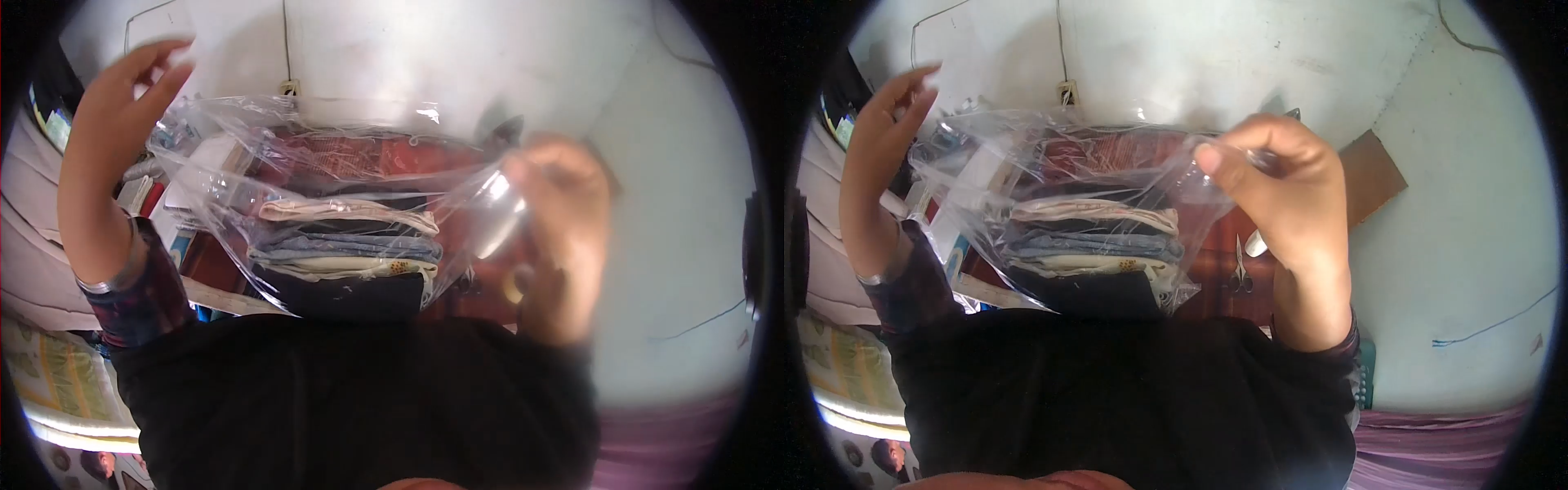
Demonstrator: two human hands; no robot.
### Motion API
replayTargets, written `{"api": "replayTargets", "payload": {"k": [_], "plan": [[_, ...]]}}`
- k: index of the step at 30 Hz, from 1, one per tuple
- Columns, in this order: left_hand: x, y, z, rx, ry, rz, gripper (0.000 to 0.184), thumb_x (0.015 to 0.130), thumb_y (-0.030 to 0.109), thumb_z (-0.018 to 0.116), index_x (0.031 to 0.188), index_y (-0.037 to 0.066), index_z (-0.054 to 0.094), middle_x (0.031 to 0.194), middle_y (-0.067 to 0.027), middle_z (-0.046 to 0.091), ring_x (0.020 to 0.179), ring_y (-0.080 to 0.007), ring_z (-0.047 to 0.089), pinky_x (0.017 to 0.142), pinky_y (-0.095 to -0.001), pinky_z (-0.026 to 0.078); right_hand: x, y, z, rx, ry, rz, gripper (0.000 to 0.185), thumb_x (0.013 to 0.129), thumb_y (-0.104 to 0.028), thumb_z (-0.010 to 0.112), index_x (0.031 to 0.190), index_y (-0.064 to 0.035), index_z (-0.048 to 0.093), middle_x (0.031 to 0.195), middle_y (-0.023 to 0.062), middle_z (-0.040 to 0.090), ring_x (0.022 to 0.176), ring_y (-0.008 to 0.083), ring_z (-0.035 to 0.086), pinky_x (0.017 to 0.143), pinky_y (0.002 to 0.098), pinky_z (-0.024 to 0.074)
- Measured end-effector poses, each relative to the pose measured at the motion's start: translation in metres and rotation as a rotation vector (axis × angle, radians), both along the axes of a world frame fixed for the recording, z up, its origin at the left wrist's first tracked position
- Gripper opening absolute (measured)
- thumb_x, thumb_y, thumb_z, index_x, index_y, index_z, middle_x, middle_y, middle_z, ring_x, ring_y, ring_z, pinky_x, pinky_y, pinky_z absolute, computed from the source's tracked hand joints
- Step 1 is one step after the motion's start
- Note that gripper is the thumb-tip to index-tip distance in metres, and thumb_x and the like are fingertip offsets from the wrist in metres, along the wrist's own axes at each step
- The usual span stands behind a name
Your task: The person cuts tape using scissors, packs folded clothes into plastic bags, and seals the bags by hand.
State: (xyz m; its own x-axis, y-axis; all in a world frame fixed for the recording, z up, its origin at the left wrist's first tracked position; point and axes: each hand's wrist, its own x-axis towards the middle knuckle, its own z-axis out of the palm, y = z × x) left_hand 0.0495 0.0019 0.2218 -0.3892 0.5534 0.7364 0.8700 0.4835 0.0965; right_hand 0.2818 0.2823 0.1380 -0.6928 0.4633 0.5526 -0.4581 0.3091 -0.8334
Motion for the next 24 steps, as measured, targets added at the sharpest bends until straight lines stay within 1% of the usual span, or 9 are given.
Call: {"api": "replayTargets", "payload": {"k": [2, 5, 7, 11, 14, 18, 20, 23, 24], "plan": [[0.033, 0.046, -0.004, -0.045, 0.358, -0.256, 0.048, 0.080, 0.017, 0.068, 0.125, 0.002, 0.056, 0.097, -0.0102, 0.063, 0.092, -0.0155, 0.059, 0.080, -0.0299, 0.045, 0.000, 0.002, 0.006, 0.008, -0.109, -0.046, 0.009, 0.078, -0.005, 0.076, 0.079, -0.0023, 0.067, 0.074, -0.0001, 0.064, 0.068, 0.0055, 0.056, 0.063, 0.0197, 0.0427], [0.090, 0.107, -0.027, -0.049, 0.204, -0.619, 0.052, 0.075, 0.020, 0.072, 0.123, 0.006, 0.056, 0.093, -0.0124, 0.064, 0.087, -0.0213, 0.062, 0.075, -0.0333, 0.046, -0.004, 0.002, 0.008, 0.178, -0.048, -0.054, 0.007, 0.079, -0.003, 0.074, 0.078, -0.0026, 0.067, 0.075, -0.0003, 0.065, 0.066, 0.0034, 0.054, 0.059, 0.0188, 0.0427], [0.107, 0.123, -0.026, -0.467, -0.001, -0.428, 0.043, 0.074, 0.023, 0.073, 0.110, 0.005, 0.062, 0.086, -0.0124, 0.063, 0.076, -0.0246, 0.063, 0.068, -0.0334, 0.047, -0.006, 0.004, 0.010, 0.184, -0.050, -0.045, 0.007, 0.079, -0.003, 0.074, 0.079, -0.0027, 0.067, 0.074, -0.0008, 0.065, 0.065, 0.0026, 0.054, 0.057, 0.0184, 0.0421], [0.101, 0.144, -0.019, -0.629, -0.201, -0.539, 0.024, 0.077, 0.020, 0.072, 0.088, 0.001, 0.063, 0.075, -0.0110, 0.060, 0.067, -0.0225, 0.060, 0.062, -0.0324, 0.046, -0.009, 0.014, 0.007, 0.173, -0.003, -0.009, 0.007, 0.079, -0.001, 0.072, 0.084, -0.0034, 0.068, 0.071, -0.0031, 0.063, 0.060, 0.0005, 0.050, 0.053, 0.0170, 0.0392], [0.082, 0.152, -0.026, -0.573, -0.191, -0.711, 0.019, 0.081, 0.017, 0.069, 0.086, 0.001, 0.060, 0.072, -0.0073, 0.061, 0.065, -0.0184, 0.059, 0.061, -0.0313, 0.045, -0.008, 0.027, 0.005, 0.146, -0.008, 0.038, 0.008, 0.080, -0.001, 0.072, 0.086, -0.0033, 0.068, 0.071, -0.0034, 0.062, 0.061, 0.0000, 0.049, 0.053, 0.0160, 0.0374], [0.086, 0.156, -0.024, -0.609, -0.435, -0.618, 0.014, 0.084, 0.011, 0.067, 0.086, 0.002, 0.057, 0.072, -0.0047, 0.061, 0.066, -0.0100, 0.055, 0.064, -0.0286, 0.045, -0.004, 0.039, 0.009, 0.116, 0.125, 0.150, 0.009, 0.082, -0.003, 0.070, 0.090, -0.0017, 0.069, 0.078, 0.0013, 0.066, 0.073, 0.0050, 0.058, 0.067, 0.0200, 0.0454], [0.090, 0.156, -0.024, -0.582, -0.387, -0.582, 0.012, 0.084, 0.010, 0.067, 0.087, 0.002, 0.057, 0.072, -0.0047, 0.062, 0.067, -0.0096, 0.055, 0.064, -0.0283, 0.045, 0.005, 0.056, 0.004, -0.125, 0.317, 0.060, 0.008, 0.085, -0.006, 0.067, 0.091, -0.0006, 0.068, 0.082, 0.0037, 0.067, 0.079, 0.0078, 0.060, 0.072, 0.0223, 0.0473], [0.094, 0.152, -0.028, -0.498, -0.371, -0.542, 0.011, 0.084, 0.009, 0.066, 0.090, 0.002, 0.059, 0.073, -0.0051, 0.063, 0.067, -0.0098, 0.057, 0.063, -0.0279, 0.046, 0.011, 0.085, -0.053, -0.035, -0.092, -0.227, 0.014, 0.086, -0.014, 0.067, 0.092, -0.0014, 0.068, 0.082, 0.0048, 0.067, 0.077, 0.0109, 0.062, 0.071, 0.0241, 0.0475], [0.095, 0.151, -0.029, -0.441, -0.394, -0.532, 0.012, 0.084, 0.008, 0.066, 0.092, 0.001, 0.061, 0.074, -0.0055, 0.064, 0.067, -0.0104, 0.058, 0.062, -0.0279, 0.046, 0.012, 0.083, -0.073, 0.115, -0.478, -0.366, 0.025, 0.087, -0.026, 0.067, 0.093, -0.0013, 0.068, 0.080, 0.0075, 0.067, 0.076, 0.0134, 0.062, 0.069, 0.0270, 0.0481]]}}
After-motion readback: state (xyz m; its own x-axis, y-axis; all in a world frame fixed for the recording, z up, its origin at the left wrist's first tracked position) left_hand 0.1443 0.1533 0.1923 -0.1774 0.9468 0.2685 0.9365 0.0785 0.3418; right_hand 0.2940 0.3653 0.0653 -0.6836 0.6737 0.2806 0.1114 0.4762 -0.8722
